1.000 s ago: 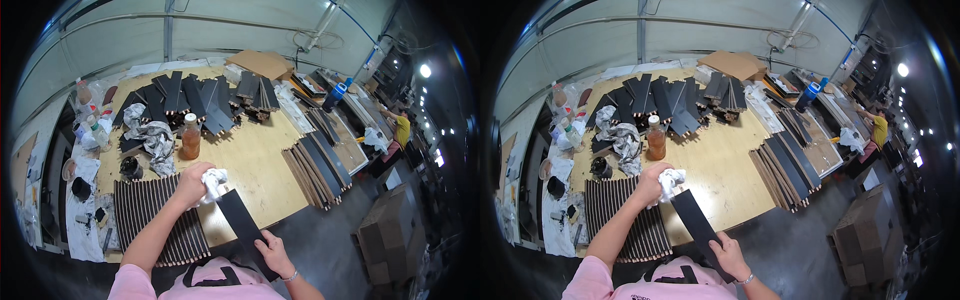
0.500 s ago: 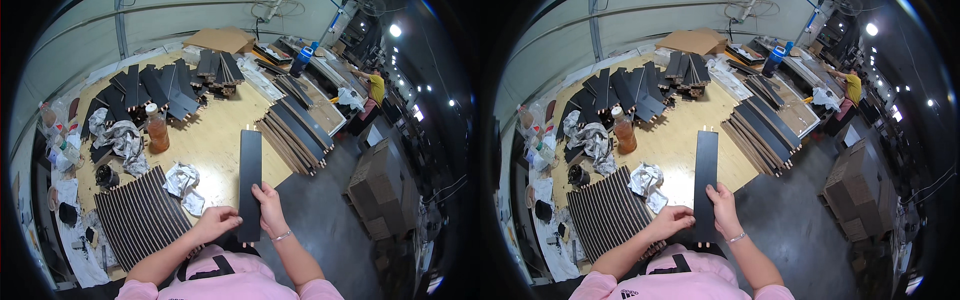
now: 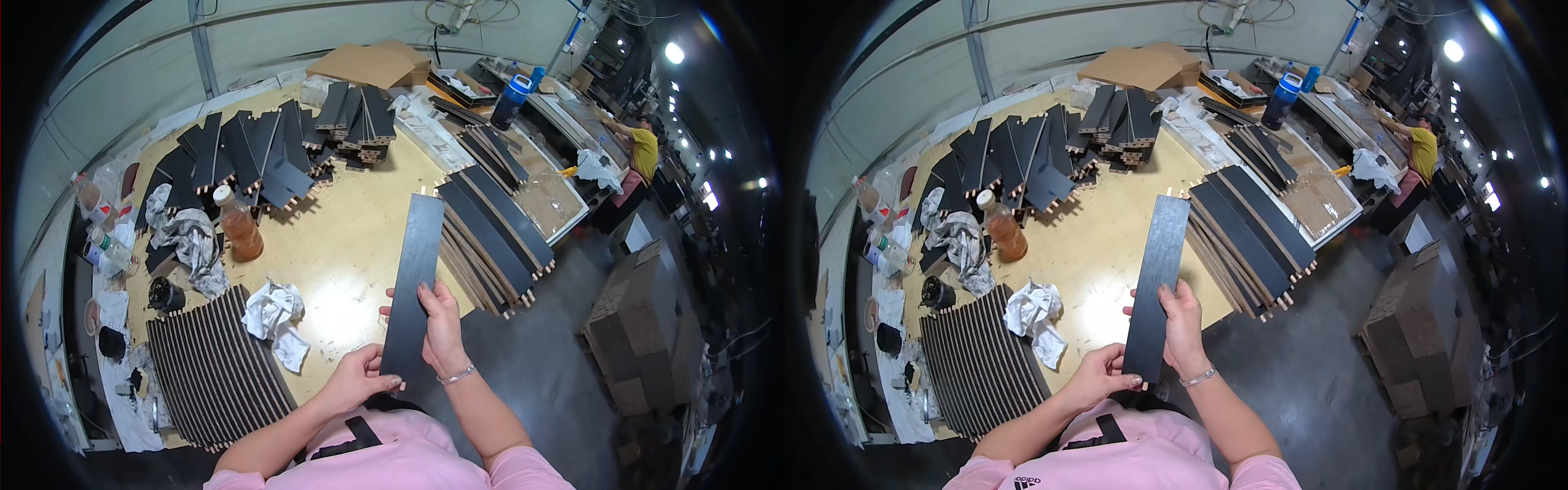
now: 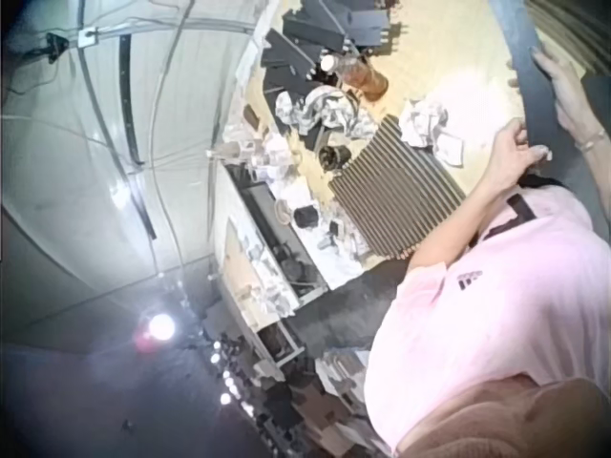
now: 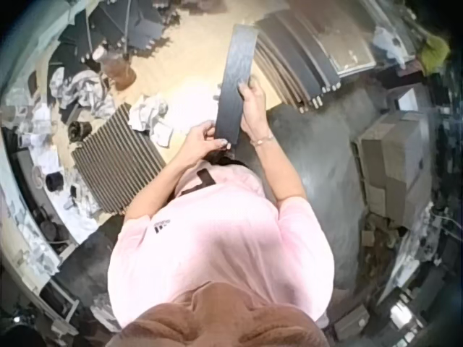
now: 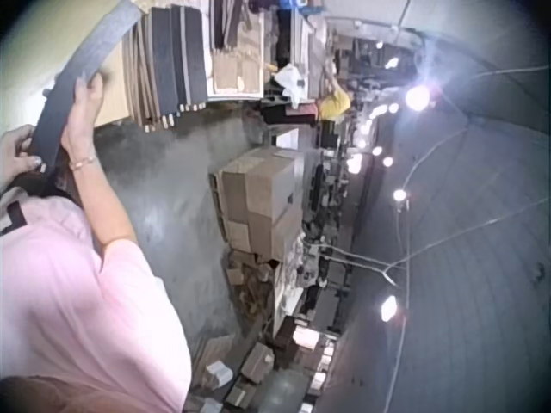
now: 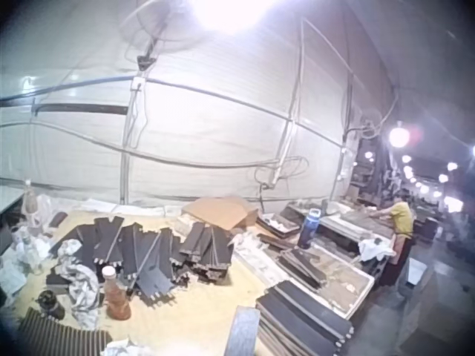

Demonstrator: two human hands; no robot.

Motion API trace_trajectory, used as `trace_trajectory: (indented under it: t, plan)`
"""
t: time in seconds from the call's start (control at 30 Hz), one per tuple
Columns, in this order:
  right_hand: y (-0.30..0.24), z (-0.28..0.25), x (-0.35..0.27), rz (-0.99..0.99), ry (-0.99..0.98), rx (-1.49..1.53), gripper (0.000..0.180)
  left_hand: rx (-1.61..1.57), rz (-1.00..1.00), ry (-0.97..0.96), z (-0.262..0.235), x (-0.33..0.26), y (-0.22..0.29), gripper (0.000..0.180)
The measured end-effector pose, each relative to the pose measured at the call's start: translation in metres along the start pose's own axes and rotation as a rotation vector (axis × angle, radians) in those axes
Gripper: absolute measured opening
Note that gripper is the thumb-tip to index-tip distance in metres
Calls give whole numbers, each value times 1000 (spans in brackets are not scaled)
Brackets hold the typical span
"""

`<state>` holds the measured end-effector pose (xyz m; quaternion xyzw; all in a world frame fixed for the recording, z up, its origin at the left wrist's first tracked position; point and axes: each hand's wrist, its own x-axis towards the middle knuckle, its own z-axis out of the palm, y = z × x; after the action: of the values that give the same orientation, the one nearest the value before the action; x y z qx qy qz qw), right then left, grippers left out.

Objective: The person touches up wooden panels by applying black stain to their edges with an applicator, pouring liquid from a bottle onto a cloth to wipe them down, and rubbing the panels with a sponge block.

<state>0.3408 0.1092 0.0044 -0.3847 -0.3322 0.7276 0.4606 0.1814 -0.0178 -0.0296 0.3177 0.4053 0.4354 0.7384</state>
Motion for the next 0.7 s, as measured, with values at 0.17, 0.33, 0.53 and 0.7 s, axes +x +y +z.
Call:
trace_trajectory:
  t: [0.17, 0.33, 0.53, 0.7]
  plan:
    - [-34, -43, 22, 8, -36, 71, 22, 58, -39, -43, 20, 17, -16, 27]
    - [-79, -62, 27, -60, -154, 115, 29, 21, -13, 182, 15, 14, -25, 23]
    - [-155, -116, 39, -446, 157, -1192, 62, -12, 24, 287, -4, -4, -35, 20]
    - [-156, -147, 87, -545, 400, -1745, 60, 8, -19, 274, -5, -2, -34, 19]
